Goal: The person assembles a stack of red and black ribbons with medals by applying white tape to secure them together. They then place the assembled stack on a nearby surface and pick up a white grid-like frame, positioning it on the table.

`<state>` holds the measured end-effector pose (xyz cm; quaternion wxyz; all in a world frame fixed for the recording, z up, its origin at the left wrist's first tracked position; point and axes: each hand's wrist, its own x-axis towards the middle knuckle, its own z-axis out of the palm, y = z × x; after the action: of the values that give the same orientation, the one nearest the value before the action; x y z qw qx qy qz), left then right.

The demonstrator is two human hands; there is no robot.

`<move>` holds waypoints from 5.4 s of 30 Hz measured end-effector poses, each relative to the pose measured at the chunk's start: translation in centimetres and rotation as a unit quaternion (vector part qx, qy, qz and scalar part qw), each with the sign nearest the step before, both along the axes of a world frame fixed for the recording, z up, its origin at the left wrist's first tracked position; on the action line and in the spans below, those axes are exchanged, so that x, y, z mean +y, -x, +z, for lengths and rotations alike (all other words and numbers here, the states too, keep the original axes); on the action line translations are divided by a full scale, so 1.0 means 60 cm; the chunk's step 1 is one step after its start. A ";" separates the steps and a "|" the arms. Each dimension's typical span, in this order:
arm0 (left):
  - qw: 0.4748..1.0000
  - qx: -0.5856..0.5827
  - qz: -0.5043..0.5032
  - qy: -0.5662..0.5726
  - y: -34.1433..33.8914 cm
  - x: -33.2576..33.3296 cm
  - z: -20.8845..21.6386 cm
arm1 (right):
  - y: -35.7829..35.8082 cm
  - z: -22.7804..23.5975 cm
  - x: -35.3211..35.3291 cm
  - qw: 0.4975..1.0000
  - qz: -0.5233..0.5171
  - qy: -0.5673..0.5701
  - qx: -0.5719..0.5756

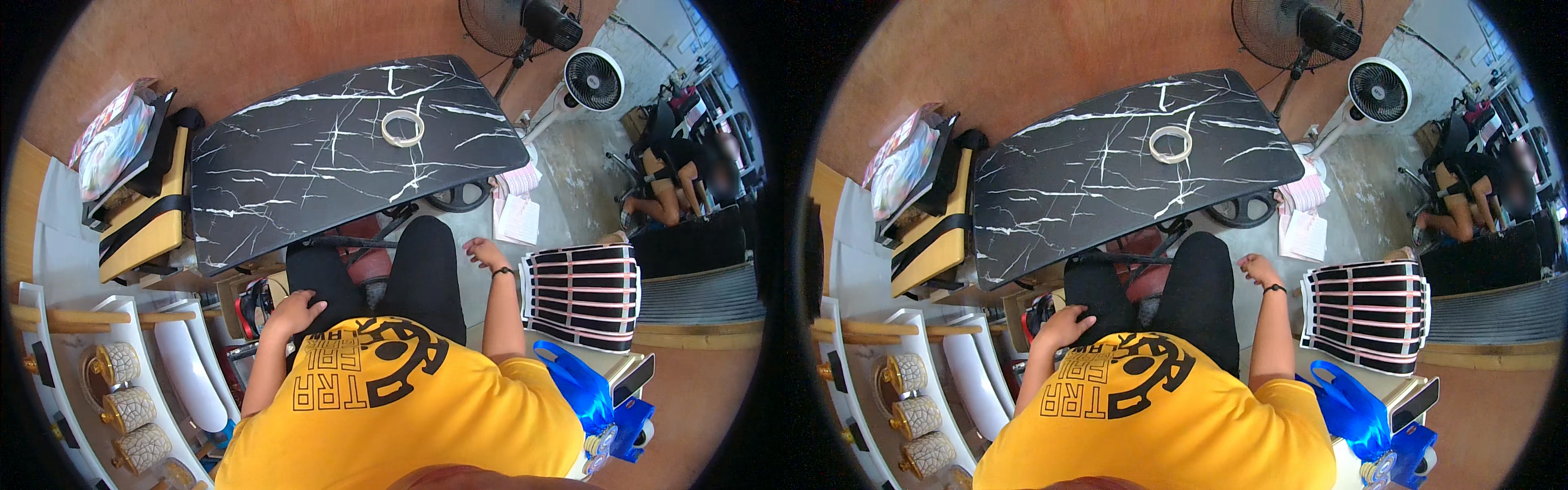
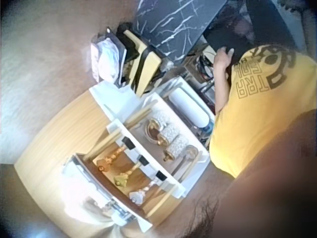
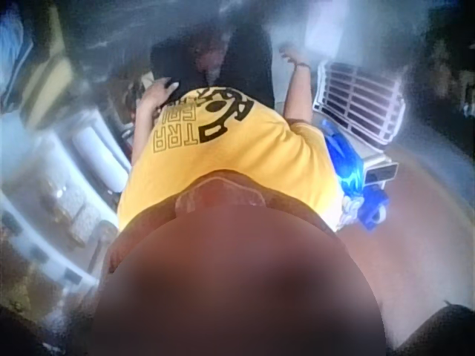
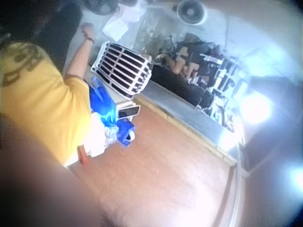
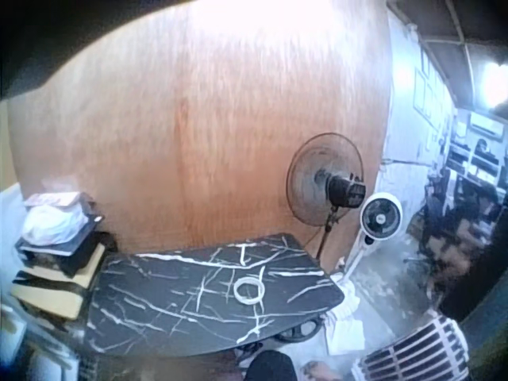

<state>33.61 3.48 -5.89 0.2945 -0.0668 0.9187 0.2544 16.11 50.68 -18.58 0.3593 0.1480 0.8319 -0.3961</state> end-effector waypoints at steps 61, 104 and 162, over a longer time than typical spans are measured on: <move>0.756 0.396 0.432 0.292 0.018 -0.549 -0.233 | -0.083 0.357 -0.348 0.848 0.236 0.256 0.399; 0.652 0.481 0.491 0.320 -0.094 -0.498 -0.345 | -0.087 -0.026 0.252 0.633 0.360 -0.678 0.099; 0.827 0.302 0.026 -0.473 0.351 0.196 0.334 | -0.056 0.087 -0.034 0.237 -0.354 0.883 0.199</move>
<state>12.55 15.24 14.16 -0.0090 0.1372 0.7272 0.6725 19.45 48.66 -13.38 -0.0895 -0.0667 -0.1337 -0.9847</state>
